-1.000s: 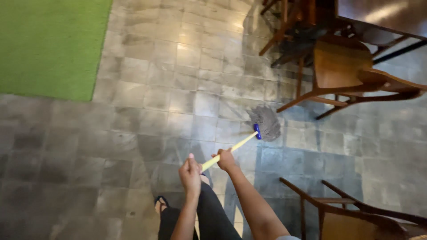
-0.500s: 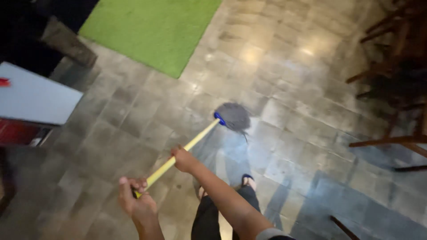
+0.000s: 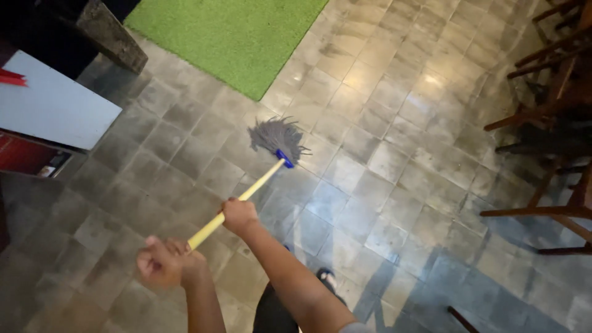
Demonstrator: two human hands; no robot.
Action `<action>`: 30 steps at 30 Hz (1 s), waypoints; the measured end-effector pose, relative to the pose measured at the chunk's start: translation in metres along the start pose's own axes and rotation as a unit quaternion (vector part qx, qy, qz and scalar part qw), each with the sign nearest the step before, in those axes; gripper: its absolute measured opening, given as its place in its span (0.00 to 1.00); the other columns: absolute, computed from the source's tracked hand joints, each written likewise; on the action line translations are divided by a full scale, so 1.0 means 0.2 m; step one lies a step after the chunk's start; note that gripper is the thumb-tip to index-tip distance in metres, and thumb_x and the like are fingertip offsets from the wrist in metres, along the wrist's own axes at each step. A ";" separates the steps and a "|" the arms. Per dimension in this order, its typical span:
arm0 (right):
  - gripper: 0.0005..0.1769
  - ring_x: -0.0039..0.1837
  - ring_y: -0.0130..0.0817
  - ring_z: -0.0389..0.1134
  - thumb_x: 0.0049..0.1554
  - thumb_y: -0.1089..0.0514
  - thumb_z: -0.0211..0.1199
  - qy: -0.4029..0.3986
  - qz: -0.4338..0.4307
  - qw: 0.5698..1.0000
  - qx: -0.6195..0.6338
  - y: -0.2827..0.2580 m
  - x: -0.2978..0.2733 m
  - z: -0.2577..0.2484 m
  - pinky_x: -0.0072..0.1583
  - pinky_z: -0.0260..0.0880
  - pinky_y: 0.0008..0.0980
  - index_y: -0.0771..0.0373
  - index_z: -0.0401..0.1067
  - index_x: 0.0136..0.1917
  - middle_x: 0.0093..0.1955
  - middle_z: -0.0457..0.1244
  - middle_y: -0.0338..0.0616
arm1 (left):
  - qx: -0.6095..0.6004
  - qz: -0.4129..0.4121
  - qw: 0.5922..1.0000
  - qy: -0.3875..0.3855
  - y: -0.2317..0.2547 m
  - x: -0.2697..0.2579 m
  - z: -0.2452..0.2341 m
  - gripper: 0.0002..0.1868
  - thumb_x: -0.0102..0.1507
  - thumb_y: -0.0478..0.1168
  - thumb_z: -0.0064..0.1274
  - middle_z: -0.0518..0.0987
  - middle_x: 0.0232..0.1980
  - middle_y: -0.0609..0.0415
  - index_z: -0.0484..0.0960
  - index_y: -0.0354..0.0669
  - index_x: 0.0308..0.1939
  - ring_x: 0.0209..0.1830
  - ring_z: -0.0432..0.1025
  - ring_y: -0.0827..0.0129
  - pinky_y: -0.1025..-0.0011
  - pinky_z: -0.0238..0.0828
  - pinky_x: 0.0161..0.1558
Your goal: The recorder is mopping the tiled floor in a dining area.
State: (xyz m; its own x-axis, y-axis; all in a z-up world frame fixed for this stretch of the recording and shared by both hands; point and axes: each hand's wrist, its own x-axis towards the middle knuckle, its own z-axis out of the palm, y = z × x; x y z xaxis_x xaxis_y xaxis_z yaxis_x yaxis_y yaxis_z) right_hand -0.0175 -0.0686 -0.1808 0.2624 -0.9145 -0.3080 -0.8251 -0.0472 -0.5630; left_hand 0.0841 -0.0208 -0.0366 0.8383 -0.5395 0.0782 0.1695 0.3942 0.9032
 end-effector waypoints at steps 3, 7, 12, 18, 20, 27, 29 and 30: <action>0.10 0.53 0.45 0.73 0.51 0.53 0.63 0.039 0.015 0.999 0.008 0.11 -0.11 -0.10 0.50 0.73 0.48 0.46 0.81 0.47 0.48 0.70 0.43 | -0.030 -0.037 0.998 -0.029 -0.01 -0.08 0.11 0.22 0.73 0.35 0.55 0.58 0.21 0.60 0.59 0.46 0.30 0.16 0.49 0.77 0.73 0.43 0.20; 0.11 0.51 0.48 0.73 0.50 0.52 0.66 0.030 0.077 0.997 0.001 0.34 -0.38 -0.23 0.51 0.73 0.48 0.48 0.81 0.47 0.47 0.70 0.46 | -0.021 -0.086 0.995 -0.043 -0.04 -0.33 0.21 0.21 0.72 0.35 0.55 0.59 0.21 0.61 0.60 0.46 0.30 0.16 0.51 0.77 0.73 0.43 0.19; 0.15 0.50 0.51 0.73 0.60 0.43 0.60 0.063 0.207 0.976 0.017 0.84 -0.82 -0.18 0.52 0.73 0.50 0.54 0.79 0.45 0.45 0.71 0.50 | 0.019 -0.165 0.973 -0.162 -0.13 -0.84 0.27 0.21 0.69 0.37 0.57 0.61 0.20 0.64 0.60 0.48 0.27 0.16 0.53 0.80 0.73 0.46 0.18; 0.22 0.55 0.55 0.72 0.61 0.38 0.57 0.088 0.337 0.937 0.039 1.55 -1.52 -0.08 0.55 0.72 0.53 0.58 0.78 0.47 0.52 0.69 0.56 | 0.128 -0.260 0.902 -0.320 -0.44 -1.66 0.05 0.20 0.68 0.42 0.58 0.68 0.25 0.65 0.67 0.47 0.25 0.24 0.63 0.80 0.76 0.66 0.29; 0.22 0.55 0.55 0.72 0.60 0.38 0.57 0.087 0.358 0.929 0.042 1.73 -1.76 -0.07 0.55 0.72 0.53 0.57 0.78 0.47 0.52 0.69 0.55 | 0.150 -0.286 0.878 -0.352 -0.43 -1.92 0.00 0.14 0.66 0.42 0.59 0.72 0.28 0.64 0.73 0.45 0.29 0.29 0.66 0.80 0.76 0.67 0.35; 0.26 0.55 0.56 0.72 0.58 0.31 0.60 0.052 0.421 0.905 0.038 1.98 -2.22 -0.09 0.55 0.73 0.52 0.56 0.80 0.45 0.50 0.70 0.55 | -0.059 -0.444 0.767 -0.460 -0.14 -2.28 -0.11 0.13 0.68 0.44 0.48 0.76 0.36 0.58 0.75 0.39 0.33 0.42 0.73 0.75 0.79 0.68 0.50; 0.26 0.54 0.57 0.72 0.56 0.31 0.62 0.043 0.424 0.904 0.043 1.92 -2.24 -0.08 0.55 0.73 0.51 0.56 0.80 0.44 0.50 0.70 0.55 | -0.031 -0.457 0.742 -0.489 -0.13 -2.24 -0.19 0.17 0.68 0.46 0.46 0.72 0.29 0.59 0.74 0.39 0.29 0.31 0.66 0.76 0.78 0.60 0.37; 0.26 0.53 0.57 0.72 0.55 0.31 0.64 0.034 0.427 0.903 0.048 1.89 -2.25 -0.09 0.54 0.73 0.51 0.56 0.80 0.43 0.49 0.70 0.55 | -0.004 -0.469 0.715 -0.518 -0.13 -2.22 -0.22 0.21 0.69 0.47 0.44 0.67 0.22 0.60 0.74 0.38 0.25 0.19 0.59 0.77 0.77 0.53 0.24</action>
State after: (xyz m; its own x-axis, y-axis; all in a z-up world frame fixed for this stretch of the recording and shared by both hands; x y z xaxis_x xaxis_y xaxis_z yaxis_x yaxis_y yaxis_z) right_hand -0.4565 0.3185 -0.2414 -0.4821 -0.6244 -0.6146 -0.6645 0.7178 -0.2081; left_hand -0.2695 0.2418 -0.1127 -0.4802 -0.8288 -0.2871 0.4111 -0.5019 0.7610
